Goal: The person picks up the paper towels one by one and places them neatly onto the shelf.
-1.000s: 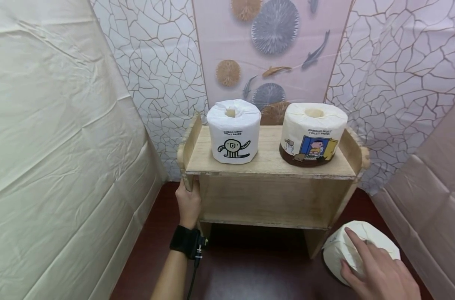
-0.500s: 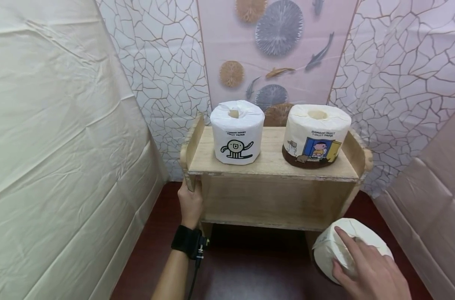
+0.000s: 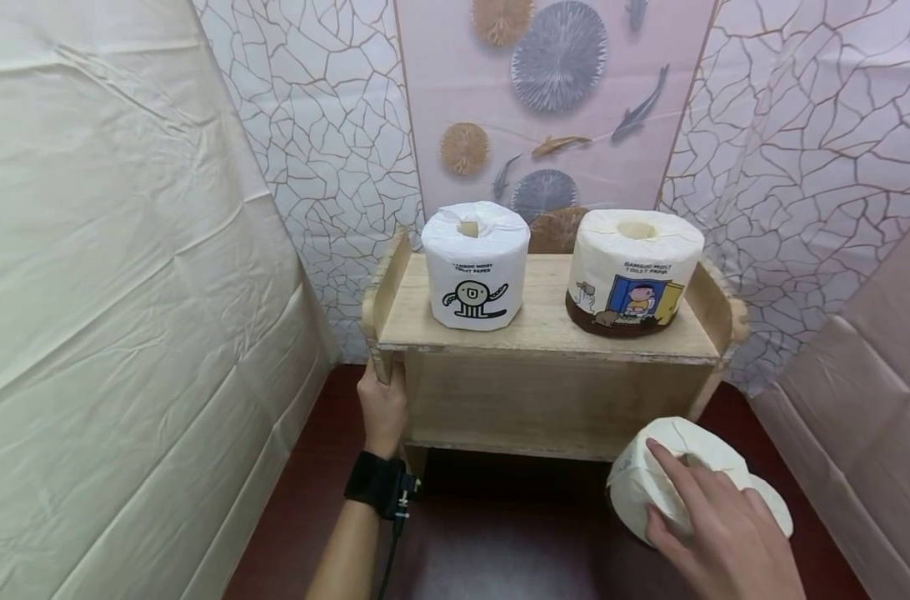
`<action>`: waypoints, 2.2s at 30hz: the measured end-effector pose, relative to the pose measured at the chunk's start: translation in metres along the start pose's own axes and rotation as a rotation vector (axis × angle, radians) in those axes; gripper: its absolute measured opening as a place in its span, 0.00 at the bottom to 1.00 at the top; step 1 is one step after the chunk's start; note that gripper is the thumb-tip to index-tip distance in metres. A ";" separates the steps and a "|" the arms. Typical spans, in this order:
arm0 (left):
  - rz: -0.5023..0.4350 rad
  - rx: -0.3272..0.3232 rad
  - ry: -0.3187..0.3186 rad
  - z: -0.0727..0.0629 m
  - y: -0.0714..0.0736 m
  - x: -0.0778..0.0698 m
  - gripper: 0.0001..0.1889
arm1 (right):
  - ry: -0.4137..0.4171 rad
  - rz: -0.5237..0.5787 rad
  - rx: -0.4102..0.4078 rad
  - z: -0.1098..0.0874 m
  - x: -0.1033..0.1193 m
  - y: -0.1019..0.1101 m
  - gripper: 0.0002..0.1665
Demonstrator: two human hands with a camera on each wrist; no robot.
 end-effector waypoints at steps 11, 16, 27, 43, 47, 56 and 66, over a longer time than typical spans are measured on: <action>0.022 -0.009 0.009 0.001 0.002 0.001 0.20 | 0.028 0.022 0.018 0.021 0.001 -0.007 0.34; 0.012 0.004 0.024 0.001 0.000 0.002 0.21 | 0.008 0.061 0.055 0.028 -0.005 -0.016 0.33; 0.005 -0.014 0.012 0.001 0.000 0.001 0.18 | 0.040 0.078 0.084 0.043 -0.013 -0.038 0.36; 0.021 -0.018 -0.001 0.001 0.000 0.000 0.18 | 0.019 0.090 0.107 0.056 -0.029 -0.053 0.38; 0.026 -0.024 -0.015 0.002 0.001 -0.001 0.18 | 0.021 0.092 0.112 0.061 -0.032 -0.057 0.38; 0.037 -0.032 -0.026 0.000 0.001 -0.001 0.20 | 0.029 0.088 0.117 0.063 -0.038 -0.068 0.40; 0.037 -0.035 -0.016 0.000 0.000 -0.001 0.19 | 0.010 0.095 0.165 0.065 -0.044 -0.086 0.41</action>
Point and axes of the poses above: each hand's wrist, its own z-axis towards the middle knuckle, its own y-axis out of the back of the hand, x = y × z, the point moved 10 cm from there along z, towards the middle knuckle, and after that the axes turned 15 degrees about y, right-handed, at the moved point
